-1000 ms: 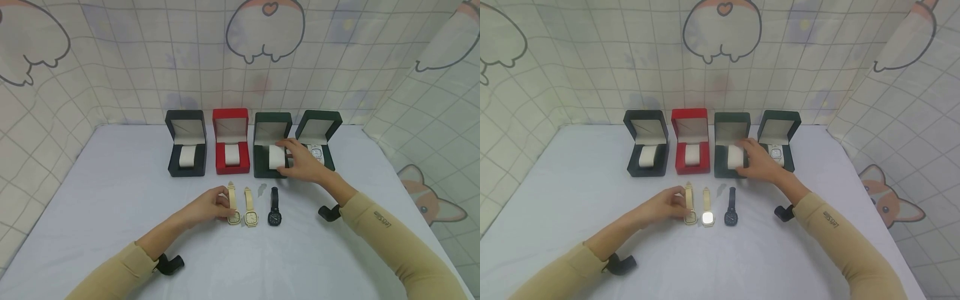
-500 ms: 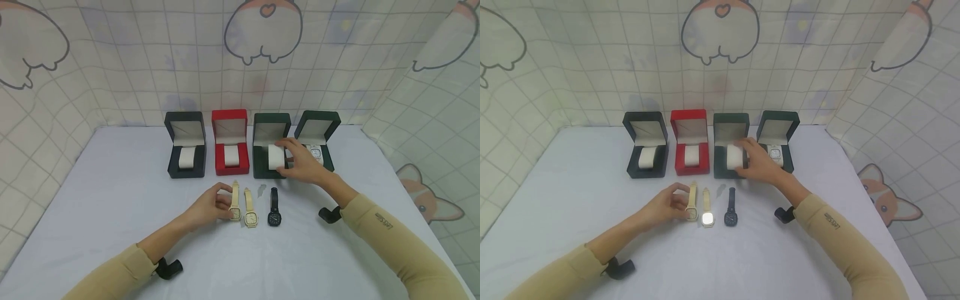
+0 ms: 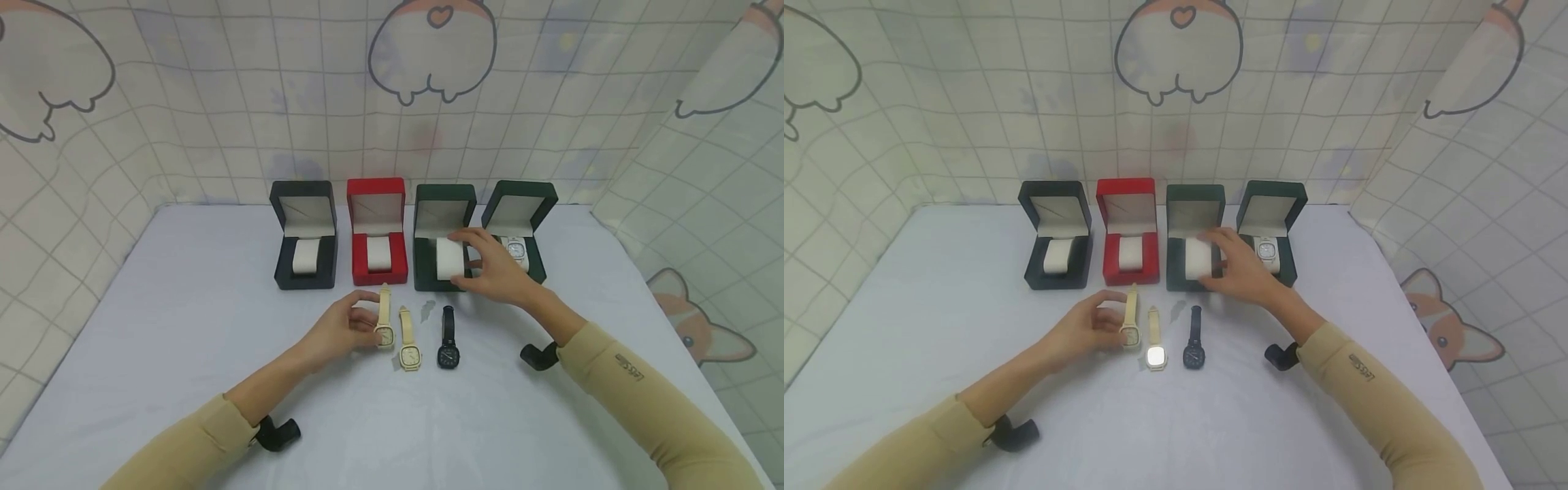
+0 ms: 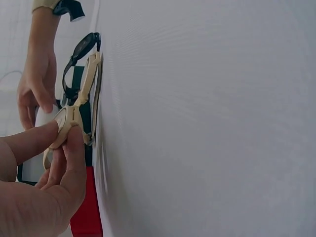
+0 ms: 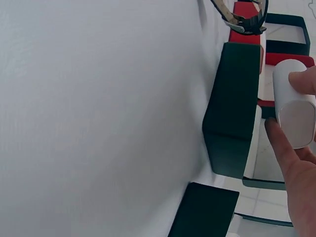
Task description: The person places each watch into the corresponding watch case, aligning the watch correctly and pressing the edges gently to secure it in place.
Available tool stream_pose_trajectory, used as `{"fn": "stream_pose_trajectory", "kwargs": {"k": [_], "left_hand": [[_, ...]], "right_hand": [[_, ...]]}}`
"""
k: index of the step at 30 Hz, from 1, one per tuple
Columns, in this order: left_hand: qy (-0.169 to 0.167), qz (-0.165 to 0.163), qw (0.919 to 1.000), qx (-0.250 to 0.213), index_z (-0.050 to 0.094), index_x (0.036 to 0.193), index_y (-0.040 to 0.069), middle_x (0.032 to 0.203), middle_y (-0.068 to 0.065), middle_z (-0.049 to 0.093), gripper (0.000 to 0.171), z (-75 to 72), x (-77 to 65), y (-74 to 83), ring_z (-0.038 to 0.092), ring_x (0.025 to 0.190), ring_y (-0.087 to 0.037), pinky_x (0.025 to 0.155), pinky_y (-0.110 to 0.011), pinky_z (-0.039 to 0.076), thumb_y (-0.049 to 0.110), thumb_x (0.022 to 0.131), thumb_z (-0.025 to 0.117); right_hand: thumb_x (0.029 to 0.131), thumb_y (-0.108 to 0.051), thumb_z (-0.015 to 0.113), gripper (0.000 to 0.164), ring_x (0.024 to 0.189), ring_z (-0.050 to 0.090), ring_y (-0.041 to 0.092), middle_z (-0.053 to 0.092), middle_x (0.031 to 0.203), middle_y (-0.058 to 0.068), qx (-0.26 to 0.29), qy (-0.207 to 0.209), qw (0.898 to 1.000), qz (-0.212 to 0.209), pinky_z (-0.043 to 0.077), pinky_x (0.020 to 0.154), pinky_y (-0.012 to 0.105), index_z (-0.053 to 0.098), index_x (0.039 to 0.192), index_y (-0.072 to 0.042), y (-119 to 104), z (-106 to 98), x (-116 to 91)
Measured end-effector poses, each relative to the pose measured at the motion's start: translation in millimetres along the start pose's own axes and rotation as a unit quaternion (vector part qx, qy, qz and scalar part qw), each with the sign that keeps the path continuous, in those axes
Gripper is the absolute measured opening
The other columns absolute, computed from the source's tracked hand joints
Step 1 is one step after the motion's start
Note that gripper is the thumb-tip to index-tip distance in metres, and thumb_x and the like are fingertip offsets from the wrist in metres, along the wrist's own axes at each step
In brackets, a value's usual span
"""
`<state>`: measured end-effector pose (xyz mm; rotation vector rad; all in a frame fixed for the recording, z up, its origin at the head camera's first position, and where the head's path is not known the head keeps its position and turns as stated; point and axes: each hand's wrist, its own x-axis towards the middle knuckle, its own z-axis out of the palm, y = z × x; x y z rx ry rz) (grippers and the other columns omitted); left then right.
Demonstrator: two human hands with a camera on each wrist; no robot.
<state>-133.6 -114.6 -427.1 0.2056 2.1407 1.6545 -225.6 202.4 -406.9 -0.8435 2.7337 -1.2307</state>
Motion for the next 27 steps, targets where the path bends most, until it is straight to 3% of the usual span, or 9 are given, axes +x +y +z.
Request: {"fn": "stream_pose_trajectory", "kwargs": {"k": [11, 19, 27], "left_hand": [[0.009, 0.028, 0.9995, -0.015, 0.048, 0.147, 0.011, 0.11, -0.011, 0.07, 0.068, -4.0, 7.6, 1.2, 0.069, 0.1, -0.023, 0.085, -0.032, 0.058, -0.005, 0.088, 0.077], [0.018, 0.039, 0.9987, -0.03, 0.049, 0.147, 0.012, 0.11, -0.012, 0.069, 0.067, -6.0, 11.5, 10.5, 0.069, 0.1, -0.025, 0.088, -0.035, 0.059, -0.005, 0.088, 0.077], [0.017, 0.06, 0.9976, -0.03, 0.051, 0.147, 0.012, 0.114, -0.012, 0.068, 0.066, -3.6, 17.0, 16.0, 0.068, 0.102, -0.026, 0.089, -0.033, 0.058, -0.002, 0.088, 0.078]], "right_hand": [[0.082, -0.004, 0.087, 0.075, 0.128, 0.053, 0.029, 0.048, 0.145, 0.007, 0.033, 0.002, 0.999, -0.013, 0.057, 0.094, 0.043, 0.048, 0.146, -0.01, -4, 7, -3], [0.079, 0.001, 0.087, 0.079, 0.127, 0.054, 0.033, 0.048, 0.143, 0.011, 0.068, -0.005, 0.997, -0.021, 0.057, 0.092, 0.044, 0.045, 0.146, -0.005, -7, 11, -3], [0.079, 0.001, 0.088, 0.077, 0.125, 0.056, 0.035, 0.048, 0.141, 0.011, 0.078, -0.015, 0.997, -0.014, 0.057, 0.092, 0.038, 0.047, 0.144, -0.004, -13, 13, -4]]}}
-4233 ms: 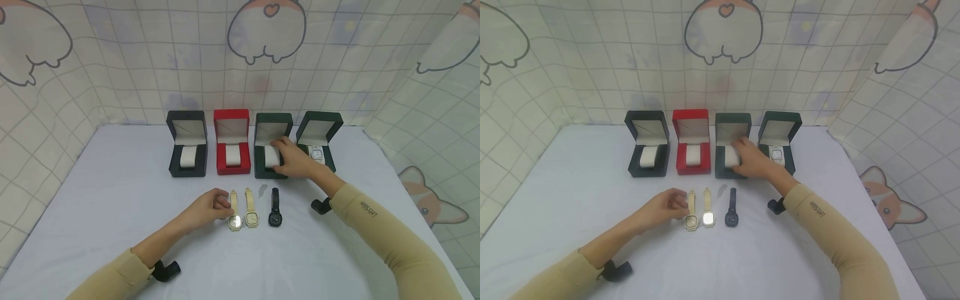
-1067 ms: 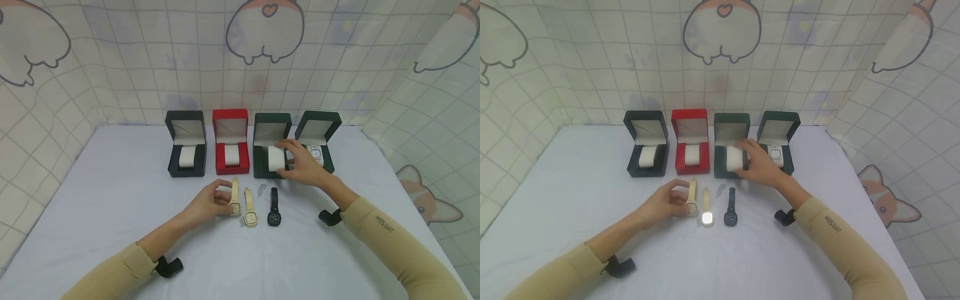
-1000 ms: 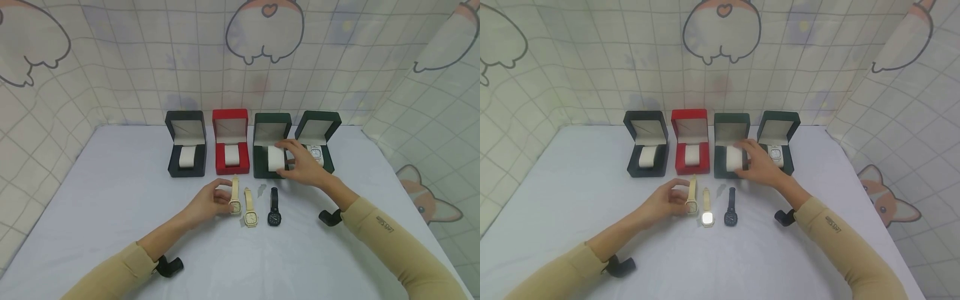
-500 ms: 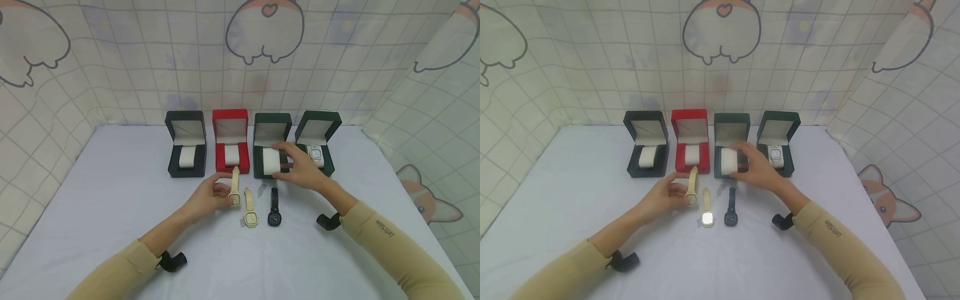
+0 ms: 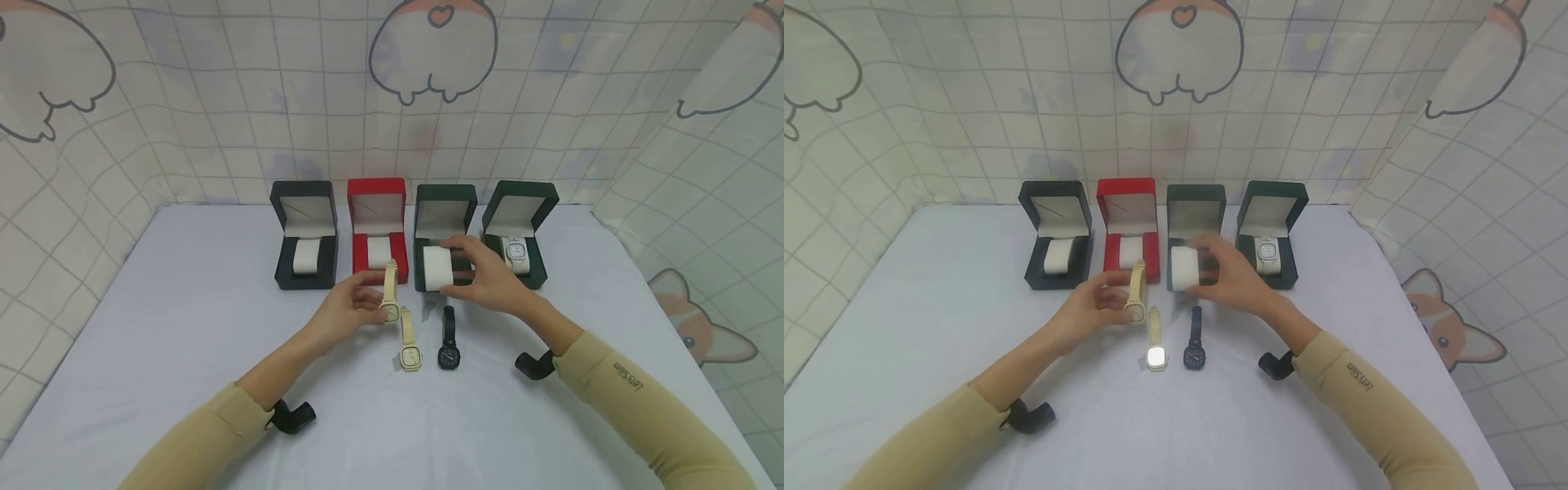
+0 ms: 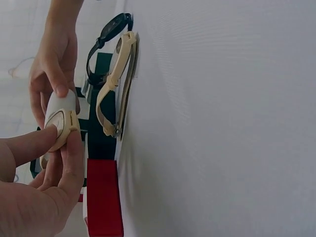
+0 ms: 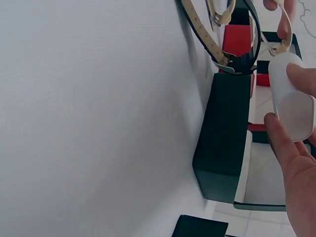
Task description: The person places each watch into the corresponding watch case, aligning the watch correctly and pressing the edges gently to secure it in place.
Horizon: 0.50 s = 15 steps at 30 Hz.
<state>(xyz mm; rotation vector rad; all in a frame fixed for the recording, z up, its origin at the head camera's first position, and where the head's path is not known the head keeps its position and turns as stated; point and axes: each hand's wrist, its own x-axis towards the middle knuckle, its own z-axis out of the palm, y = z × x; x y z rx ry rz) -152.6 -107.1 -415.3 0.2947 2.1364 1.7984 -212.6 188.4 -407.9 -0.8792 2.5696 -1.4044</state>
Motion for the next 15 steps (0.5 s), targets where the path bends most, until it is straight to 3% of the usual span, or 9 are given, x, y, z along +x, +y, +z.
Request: {"fn": "stream_pose_trajectory", "kwargs": {"k": [6, 15], "left_hand": [[-0.002, 0.01, 1.0, 0.002, 0.051, 0.147, 0.013, 0.12, -0.01, 0.067, 0.066, 3.5, 5.7, -0.1, 0.067, 0.103, -0.026, 0.09, -0.03, 0.057, -0.001, 0.089, 0.078], [-0.001, 0.025, 0.9997, 0.001, 0.049, 0.149, 0.011, 0.115, -0.01, 0.069, 0.067, 5.6, 12.7, 1.6, 0.067, 0.103, -0.026, 0.09, -0.03, 0.058, -0.003, 0.089, 0.077]], "right_hand": [[0.078, -0.003, 0.09, 0.079, 0.126, 0.056, 0.034, 0.049, 0.142, 0.01, 0.004, -0.015, 1.0, 0.002, 0.058, 0.091, 0.037, 0.047, 0.145, -0.003, -3, 1, -1], [0.077, -0.003, 0.09, 0.079, 0.128, 0.056, 0.032, 0.047, 0.146, 0.006, 0.005, -0.038, 0.999, -0.001, 0.058, 0.091, 0.037, 0.048, 0.144, -0.008, -1, 3, 0]]}}
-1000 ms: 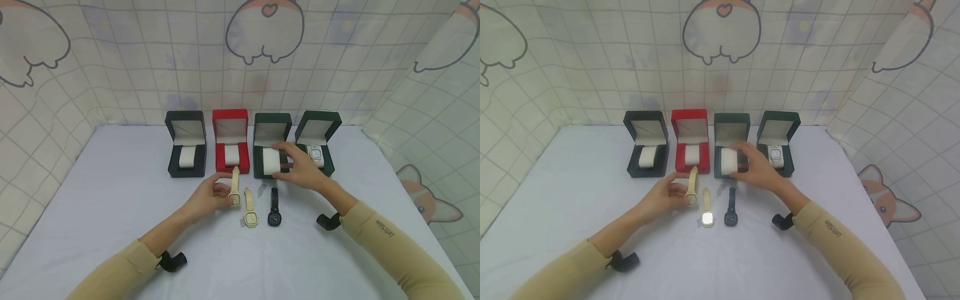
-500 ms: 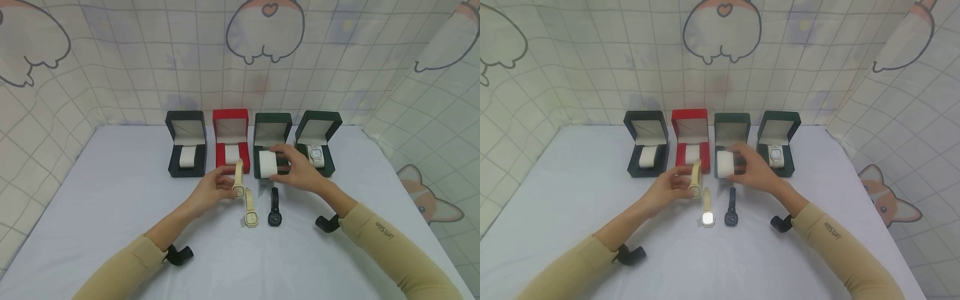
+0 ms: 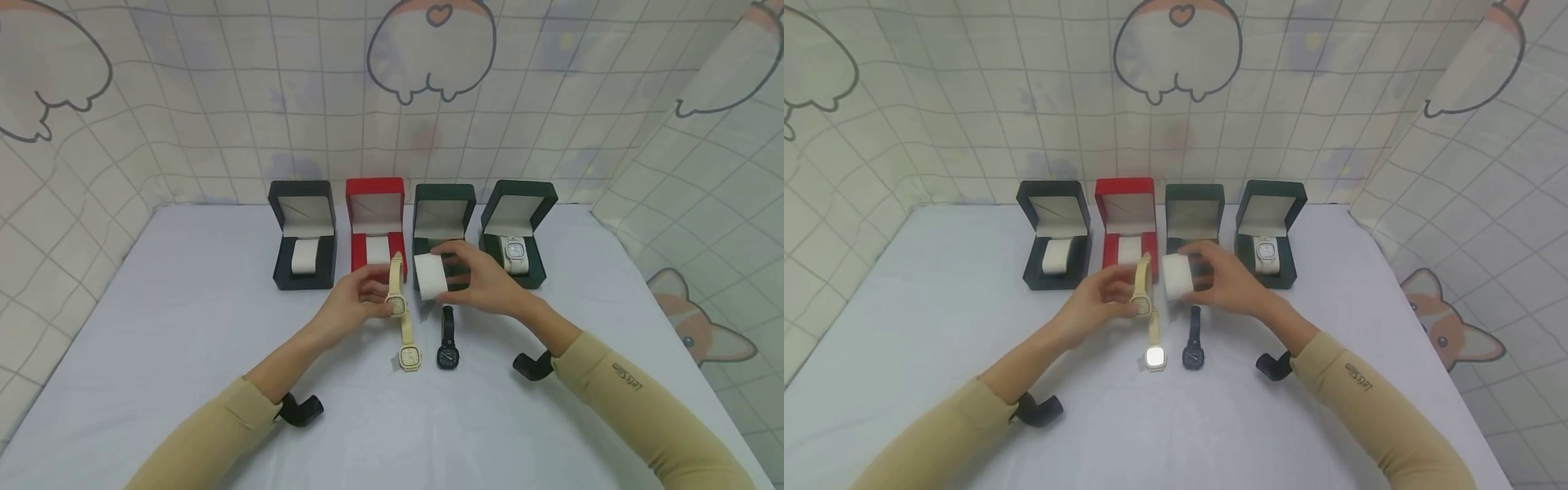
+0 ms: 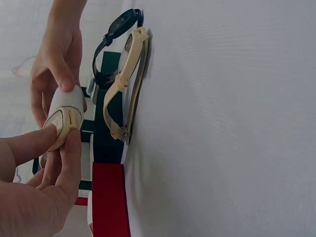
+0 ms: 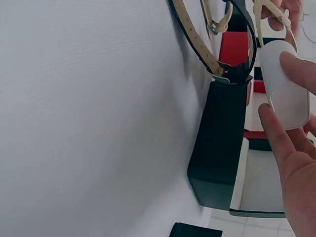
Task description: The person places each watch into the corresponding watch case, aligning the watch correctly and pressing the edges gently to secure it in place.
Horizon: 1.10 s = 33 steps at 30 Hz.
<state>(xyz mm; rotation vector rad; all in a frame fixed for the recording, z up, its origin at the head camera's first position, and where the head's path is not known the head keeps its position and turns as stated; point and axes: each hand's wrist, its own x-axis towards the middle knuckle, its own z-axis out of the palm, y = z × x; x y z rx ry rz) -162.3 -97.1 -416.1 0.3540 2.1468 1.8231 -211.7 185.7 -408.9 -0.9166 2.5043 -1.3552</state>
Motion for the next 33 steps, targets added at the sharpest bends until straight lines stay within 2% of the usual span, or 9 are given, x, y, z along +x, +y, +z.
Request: {"fn": "stream_pose_trajectory", "kwargs": {"k": [8, 13, 26, 33], "left_hand": [[0.004, -0.01, 0.9999, 0.002, 0.048, 0.15, 0.011, 0.115, -0.011, 0.068, 0.068, 1.9, 3.8, 3.8, 0.066, 0.107, -0.026, 0.091, -0.031, 0.057, -0.002, 0.09, 0.077], [-0.001, -0.006, 1.0, 0.001, 0.048, 0.149, 0.009, 0.116, -0.011, 0.067, 0.067, 3.1, 5.4, 4.8, 0.065, 0.108, -0.026, 0.091, -0.032, 0.057, -0.003, 0.09, 0.076], [-0.019, 0.009, 0.9998, -0.001, 0.048, 0.151, 0.008, 0.12, -0.011, 0.065, 0.067, 1.9, 6.2, 8.1, 0.065, 0.108, -0.025, 0.091, -0.031, 0.057, 0.002, 0.091, 0.078], [-0.026, 0.018, 0.9995, 0.001, 0.051, 0.15, 0.01, 0.115, -0.012, 0.067, 0.065, 0.9, 7.3, 9.3, 0.065, 0.107, -0.026, 0.09, -0.031, 0.058, 0.001, 0.091, 0.077]], "right_hand": [[0.076, 0.0, 0.091, 0.081, 0.125, 0.057, 0.031, 0.048, 0.146, 0.008, 0.008, -0.014, 1.0, -0.009, 0.058, 0.092, 0.037, 0.048, 0.145, -0.006, -4.4, 0.3, 0.4], [0.075, 0.001, 0.091, 0.081, 0.125, 0.056, 0.032, 0.049, 0.147, 0.01, 0.017, -0.02, 1.0, -0.017, 0.057, 0.092, 0.037, 0.049, 0.143, -0.01, -5.5, 0.4, -0.1], [0.075, 0.004, 0.09, 0.081, 0.127, 0.055, 0.029, 0.049, 0.148, 0.004, 0.031, -0.034, 0.998, -0.036, 0.056, 0.094, 0.039, 0.049, 0.145, -0.006, -6.7, 0.5, 0.1], [0.077, 0.001, 0.09, 0.081, 0.128, 0.053, 0.028, 0.047, 0.15, 0.007, 0.038, -0.047, 0.998, -0.036, 0.056, 0.096, 0.039, 0.05, 0.147, -0.01, -6.5, 0.7, -0.3]]}}
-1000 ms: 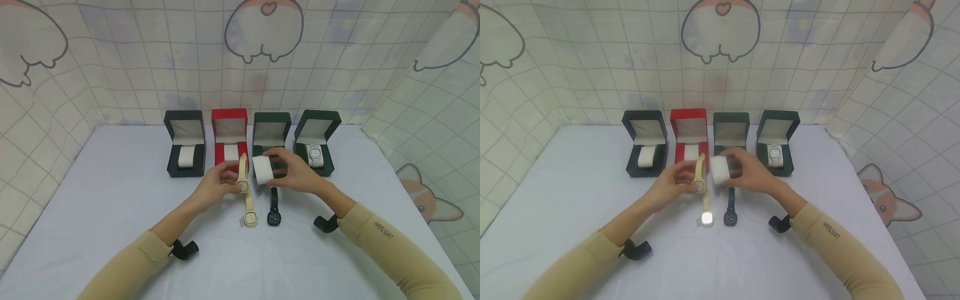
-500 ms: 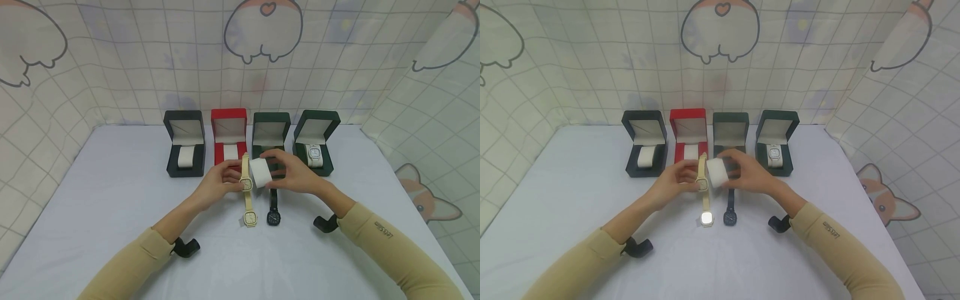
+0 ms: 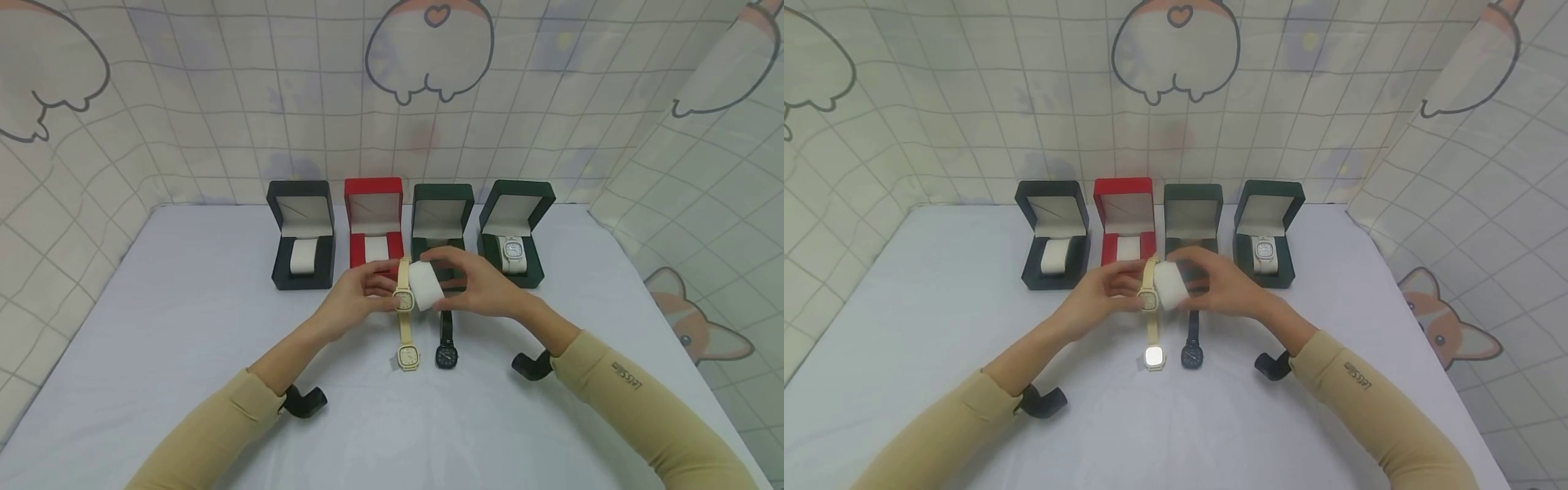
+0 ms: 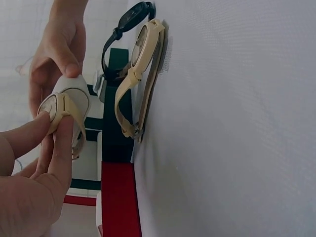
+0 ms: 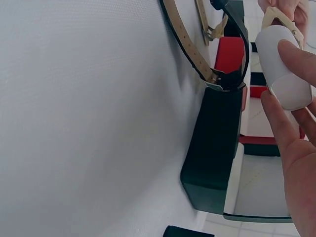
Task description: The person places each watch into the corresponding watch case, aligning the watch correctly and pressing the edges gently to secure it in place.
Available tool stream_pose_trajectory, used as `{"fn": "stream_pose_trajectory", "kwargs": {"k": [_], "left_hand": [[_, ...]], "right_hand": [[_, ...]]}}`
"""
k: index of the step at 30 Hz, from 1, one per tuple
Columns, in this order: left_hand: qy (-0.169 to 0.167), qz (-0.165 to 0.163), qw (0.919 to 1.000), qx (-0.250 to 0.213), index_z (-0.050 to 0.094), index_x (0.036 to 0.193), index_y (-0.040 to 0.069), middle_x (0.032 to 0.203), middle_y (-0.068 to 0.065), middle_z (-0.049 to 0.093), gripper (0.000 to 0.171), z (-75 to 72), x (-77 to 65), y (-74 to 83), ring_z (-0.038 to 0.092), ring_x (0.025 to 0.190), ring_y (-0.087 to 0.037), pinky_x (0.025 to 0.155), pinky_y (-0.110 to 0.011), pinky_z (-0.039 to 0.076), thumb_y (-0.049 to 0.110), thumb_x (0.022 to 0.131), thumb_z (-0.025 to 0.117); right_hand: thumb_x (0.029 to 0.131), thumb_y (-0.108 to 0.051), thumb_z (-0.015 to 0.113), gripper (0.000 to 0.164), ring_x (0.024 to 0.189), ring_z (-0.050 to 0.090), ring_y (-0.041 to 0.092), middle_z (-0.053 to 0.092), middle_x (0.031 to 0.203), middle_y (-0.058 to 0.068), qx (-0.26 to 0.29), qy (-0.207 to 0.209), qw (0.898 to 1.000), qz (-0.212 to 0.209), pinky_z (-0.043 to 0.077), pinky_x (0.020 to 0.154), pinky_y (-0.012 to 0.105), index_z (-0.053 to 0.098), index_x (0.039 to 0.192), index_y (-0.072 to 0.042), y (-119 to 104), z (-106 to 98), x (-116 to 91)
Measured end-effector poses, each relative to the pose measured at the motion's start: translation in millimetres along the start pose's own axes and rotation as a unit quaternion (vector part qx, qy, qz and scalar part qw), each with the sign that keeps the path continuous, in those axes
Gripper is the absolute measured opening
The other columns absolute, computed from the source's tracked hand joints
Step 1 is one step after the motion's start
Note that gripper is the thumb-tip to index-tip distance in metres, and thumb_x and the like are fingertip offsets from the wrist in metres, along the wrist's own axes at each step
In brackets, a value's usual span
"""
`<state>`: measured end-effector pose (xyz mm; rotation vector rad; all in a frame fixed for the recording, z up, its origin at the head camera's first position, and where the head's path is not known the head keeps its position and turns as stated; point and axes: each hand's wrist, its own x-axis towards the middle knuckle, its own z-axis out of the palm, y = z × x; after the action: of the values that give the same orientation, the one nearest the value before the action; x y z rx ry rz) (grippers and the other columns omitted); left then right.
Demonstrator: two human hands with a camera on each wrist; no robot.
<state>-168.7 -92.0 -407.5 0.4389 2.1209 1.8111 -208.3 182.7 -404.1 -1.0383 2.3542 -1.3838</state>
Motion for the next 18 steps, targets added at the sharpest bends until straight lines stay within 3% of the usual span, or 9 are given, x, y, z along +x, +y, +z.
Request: {"fn": "stream_pose_trajectory", "kwargs": {"k": [8, 18], "left_hand": [[-0.008, 0.005, 0.9999, -0.004, 0.054, 0.148, 0.01, 0.113, -0.011, 0.068, 0.063, -0.3, 1.6, 0.0, 0.066, 0.106, -0.026, 0.089, -0.031, 0.058, 0.002, 0.09, 0.078], [-0.016, 0.016, 0.9993, -0.031, 0.054, 0.147, 0.008, 0.115, -0.013, 0.069, 0.06, 1.7, -0.3, 2.7, 0.067, 0.107, -0.026, 0.09, -0.033, 0.058, 0.001, 0.092, 0.076]], "right_hand": [[0.078, 0.0, 0.089, 0.081, 0.131, 0.052, 0.026, 0.047, 0.15, 0.003, 0.004, -0.008, 1.0, -0.01, 0.055, 0.096, 0.038, 0.05, 0.147, -0.012, -2.1, 0.6, -0.4], [0.078, 0.001, 0.089, 0.08, 0.13, 0.053, 0.033, 0.047, 0.15, 0.009, 0.013, 0.005, 1.0, 0.008, 0.056, 0.095, 0.039, 0.049, 0.147, -0.01, -3.1, 3.1, -0.8]]}}
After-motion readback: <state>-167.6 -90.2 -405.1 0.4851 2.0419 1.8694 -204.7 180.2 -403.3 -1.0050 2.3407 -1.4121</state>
